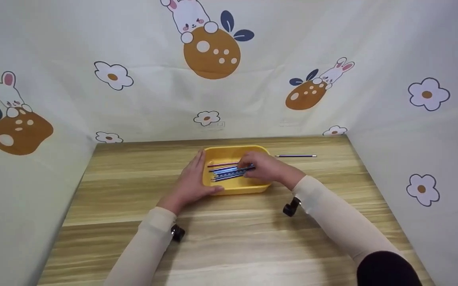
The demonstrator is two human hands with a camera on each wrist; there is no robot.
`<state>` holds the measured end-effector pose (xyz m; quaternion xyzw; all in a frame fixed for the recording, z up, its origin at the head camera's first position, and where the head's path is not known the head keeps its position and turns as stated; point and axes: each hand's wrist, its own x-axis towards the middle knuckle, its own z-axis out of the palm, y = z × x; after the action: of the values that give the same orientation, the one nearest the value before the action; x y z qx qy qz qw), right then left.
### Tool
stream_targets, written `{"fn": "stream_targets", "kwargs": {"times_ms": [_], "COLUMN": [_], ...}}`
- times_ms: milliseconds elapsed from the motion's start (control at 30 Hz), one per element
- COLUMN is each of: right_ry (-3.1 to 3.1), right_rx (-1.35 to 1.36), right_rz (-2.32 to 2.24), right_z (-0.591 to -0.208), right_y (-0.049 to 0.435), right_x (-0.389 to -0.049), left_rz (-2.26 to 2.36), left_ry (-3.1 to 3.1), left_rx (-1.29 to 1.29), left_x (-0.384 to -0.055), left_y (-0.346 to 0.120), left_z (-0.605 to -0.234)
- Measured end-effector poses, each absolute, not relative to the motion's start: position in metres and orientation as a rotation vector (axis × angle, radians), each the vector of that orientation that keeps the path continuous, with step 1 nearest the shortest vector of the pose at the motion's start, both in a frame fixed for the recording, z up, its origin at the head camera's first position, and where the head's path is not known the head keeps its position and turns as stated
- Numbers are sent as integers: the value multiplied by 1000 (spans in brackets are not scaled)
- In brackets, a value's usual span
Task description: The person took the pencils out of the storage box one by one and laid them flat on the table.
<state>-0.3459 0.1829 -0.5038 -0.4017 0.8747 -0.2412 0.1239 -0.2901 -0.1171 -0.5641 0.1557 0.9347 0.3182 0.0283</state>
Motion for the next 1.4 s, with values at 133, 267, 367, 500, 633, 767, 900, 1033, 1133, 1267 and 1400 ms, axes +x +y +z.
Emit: {"fn": "stream_targets", "kwargs": {"times_ms": [133, 267, 367, 500, 633, 767, 900, 1033, 1133, 1267, 1400], "right_ry": [2554, 2558, 2566, 2574, 2578, 2578, 2579, 2580, 2575, 2567, 2567], "right_rx": [-1185, -1165, -1162, -1201, -1236, -1237, -1209, -1215, -1296, -1369, -1313], "right_rz": [-632, -576, -544, -513, -503, -513, -518, -505, -506, -511, -535], "right_z": [-507, -511, -516, -520, -522, -525, -526, -527, -529, -533, -534], "right_y": [176, 169, 165, 160, 156, 154, 153, 153, 153, 153, 153], "right_x": [-347, -347, -348, -348, -348, -349, -350, -350, -352, -353, -352], "left_rz": [992, 1011, 1011, 1002, 999, 1004, 1003, 1004, 1008, 1009, 1005], "left_ry": [2894, 2900, 2898, 2899, 2898, 2898, 2891, 2885, 2887, 2883, 2884], "left_rx": [506, 527, 523, 512, 513, 521, 510, 499, 505, 515, 506], "left_x": [-290, -290, -290, -290, -290, -289, -288, -289, -289, -289, -289], "left_y": [-117, -117, -117, -117, -117, -117, -116, -116, -117, -117, -117], "left_z": [-564, -564, -564, -564, -564, -563, -563, -562, -562, -563, -564]}}
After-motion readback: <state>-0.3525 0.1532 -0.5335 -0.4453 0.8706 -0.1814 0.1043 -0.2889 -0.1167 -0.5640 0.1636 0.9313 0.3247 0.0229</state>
